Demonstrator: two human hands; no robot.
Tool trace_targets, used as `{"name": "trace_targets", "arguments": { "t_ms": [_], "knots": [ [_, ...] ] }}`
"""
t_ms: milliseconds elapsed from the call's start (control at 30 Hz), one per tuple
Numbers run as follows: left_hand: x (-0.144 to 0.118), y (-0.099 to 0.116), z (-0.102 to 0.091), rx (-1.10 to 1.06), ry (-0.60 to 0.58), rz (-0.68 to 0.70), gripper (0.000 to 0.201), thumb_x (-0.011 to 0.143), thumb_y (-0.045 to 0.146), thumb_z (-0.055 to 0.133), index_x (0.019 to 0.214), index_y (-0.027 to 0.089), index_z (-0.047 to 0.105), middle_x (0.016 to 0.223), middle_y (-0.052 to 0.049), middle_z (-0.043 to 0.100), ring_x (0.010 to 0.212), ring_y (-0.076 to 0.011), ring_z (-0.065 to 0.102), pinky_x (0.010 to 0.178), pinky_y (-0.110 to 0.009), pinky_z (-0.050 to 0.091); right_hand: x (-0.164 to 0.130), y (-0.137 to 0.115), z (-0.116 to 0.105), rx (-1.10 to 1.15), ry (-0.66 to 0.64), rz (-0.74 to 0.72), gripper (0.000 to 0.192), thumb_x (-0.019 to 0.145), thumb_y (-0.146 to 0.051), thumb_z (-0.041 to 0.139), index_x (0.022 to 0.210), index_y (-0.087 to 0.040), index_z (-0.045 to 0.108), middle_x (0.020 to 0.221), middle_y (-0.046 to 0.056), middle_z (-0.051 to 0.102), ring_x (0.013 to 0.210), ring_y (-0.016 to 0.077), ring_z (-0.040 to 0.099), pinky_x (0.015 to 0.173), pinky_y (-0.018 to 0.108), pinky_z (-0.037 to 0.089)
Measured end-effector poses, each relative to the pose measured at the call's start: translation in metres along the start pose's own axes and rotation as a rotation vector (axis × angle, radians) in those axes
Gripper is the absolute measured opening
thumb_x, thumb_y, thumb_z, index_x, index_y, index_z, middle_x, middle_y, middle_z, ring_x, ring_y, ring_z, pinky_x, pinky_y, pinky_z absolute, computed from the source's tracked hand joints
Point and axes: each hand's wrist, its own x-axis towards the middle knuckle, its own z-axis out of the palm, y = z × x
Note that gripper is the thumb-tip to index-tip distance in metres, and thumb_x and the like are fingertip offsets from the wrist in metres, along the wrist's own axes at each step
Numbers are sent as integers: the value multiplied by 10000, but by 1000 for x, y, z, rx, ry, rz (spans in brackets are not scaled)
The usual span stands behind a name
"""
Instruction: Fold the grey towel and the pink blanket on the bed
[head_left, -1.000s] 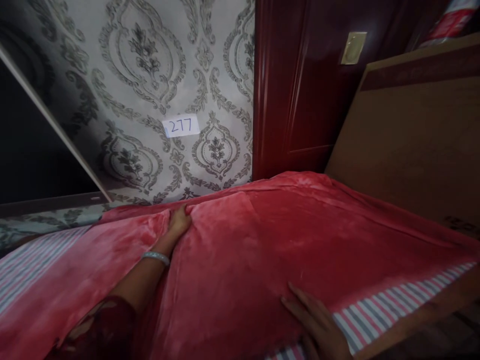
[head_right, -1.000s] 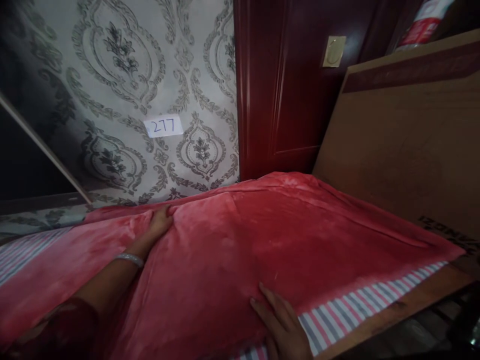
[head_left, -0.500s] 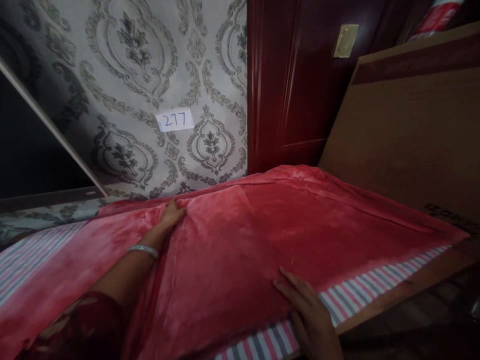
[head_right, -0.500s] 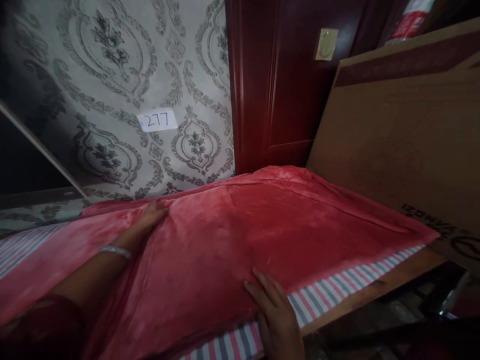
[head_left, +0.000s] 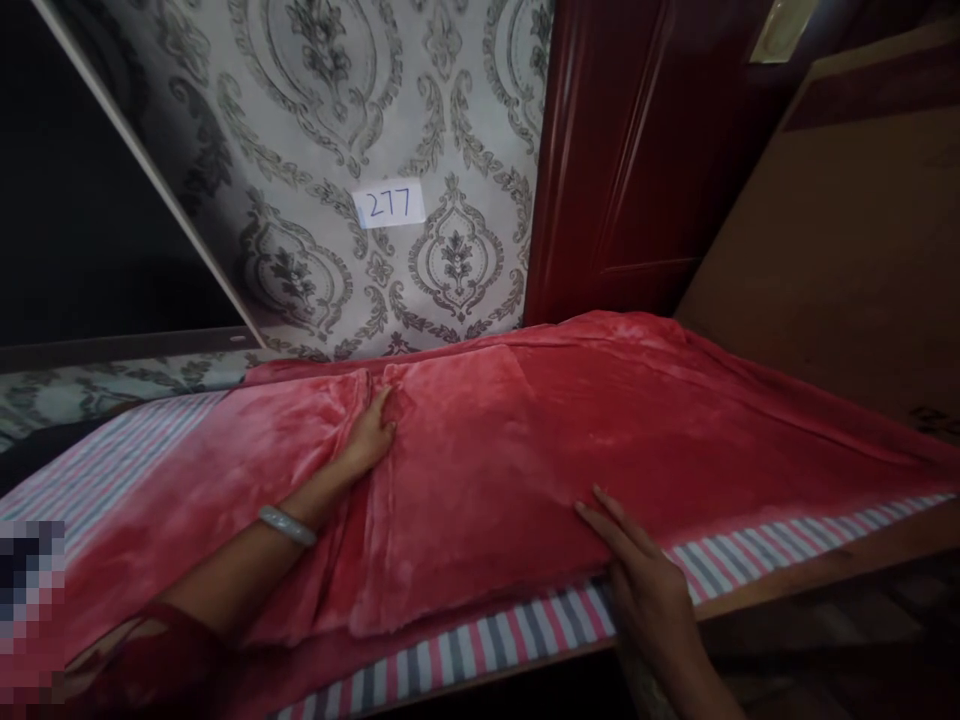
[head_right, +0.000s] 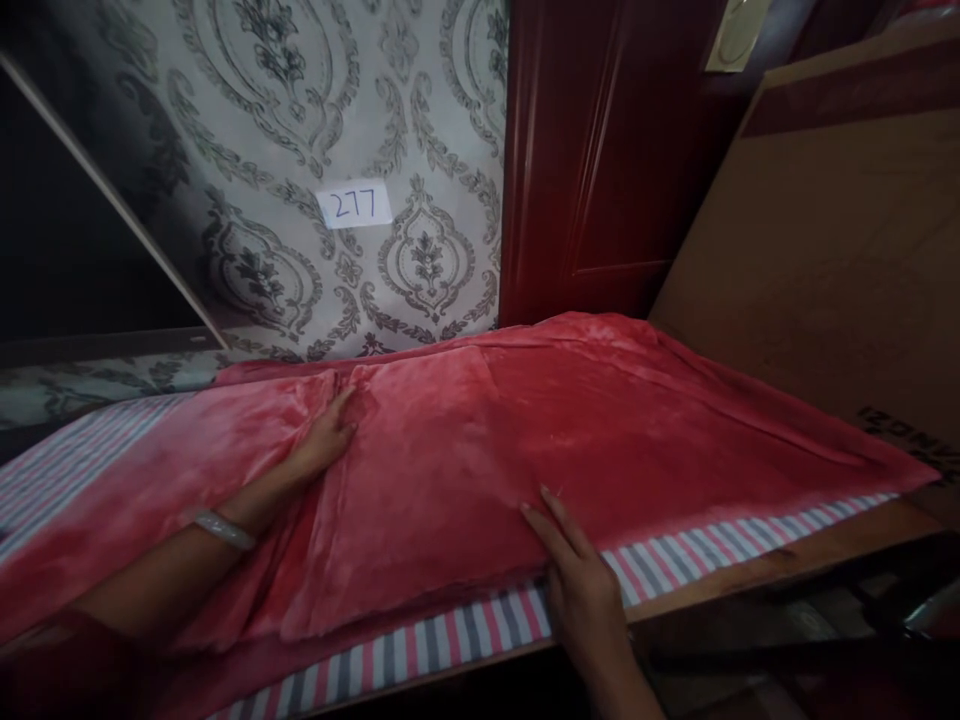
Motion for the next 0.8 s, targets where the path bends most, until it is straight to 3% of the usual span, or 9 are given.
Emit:
{"name": "trace_targets", "arguments": {
  "t_ms": [133, 233, 367, 433, 567, 667, 800],
  "knots": [
    [-1, 1, 0, -36, 4, -56, 773, 758, 109, 573, 1508, 140, 388, 1438, -140, 564, 1324, -296, 534, 1153, -459, 381, -6, 8, 2, -24, -24, -18, 569, 887, -70, 362, 1342, -285, 626, 1422, 48, 583, 1203, 175, 633, 935, 284, 572],
    [-6, -1, -5, -157, 5, -104, 804, 734, 165, 636, 1500, 155, 395, 1402, -127, 594, 1306, -306, 548, 1144, -482, 387, -3, 8, -15, -30, -120, -81, 518, 917, -133, 394, 1372, -276, 598, 1436, 59, 569, 1240, 193, 608, 974, 335, 559],
    [-20, -1, -12, -402, -28, -132, 843, 709, 241, 691, 1490, 130, 395, 1422, -147, 570, 1293, -308, 554, 1118, -465, 422, 25, -7, -50, -48, -172, -146, 471, 964, -296, 466, 1429, -343, 524, 1504, 30, 497, 1370, 244, 482, 1065, 447, 490],
    [-26, -1, -12, -424, -44, -76, 860, 682, 209, 690, 1489, 145, 400, 1445, -129, 552, 1326, -299, 523, 1142, -454, 395, 46, -21, -54, -64, -175, -170, 526, 976, -351, 469, 1499, -351, 423, 1561, 25, 418, 1438, 261, 383, 1121, 495, 421],
    [-30, -2, -7, -342, -45, 23, 894, 644, 105, 610, 1505, 199, 389, 1490, -83, 514, 1402, -260, 442, 1193, -436, 321, 70, -35, -20, -153, -272, -239, 658, 965, -472, 479, 1571, -306, 282, 1647, 51, 231, 1509, 300, 206, 1170, 555, 316],
    [-32, -6, -2, -311, -21, 11, 907, 647, 90, 591, 1519, 200, 365, 1507, -89, 495, 1396, -260, 451, 1193, -443, 324, 62, -26, 11, -235, -474, -237, 657, 951, -520, 494, 1552, -315, 328, 1636, 65, 256, 1501, 300, 232, 1151, 538, 349],
    [-32, -10, -6, -256, -57, -36, 851, 727, 146, 594, 1535, 175, 327, 1488, -103, 518, 1337, -255, 520, 1144, -423, 403, 61, -22, 12, -262, -676, -174, 642, 945, -541, 504, 1536, -349, 343, 1602, 68, 326, 1484, 320, 271, 1148, 593, 321]
  ]
}}
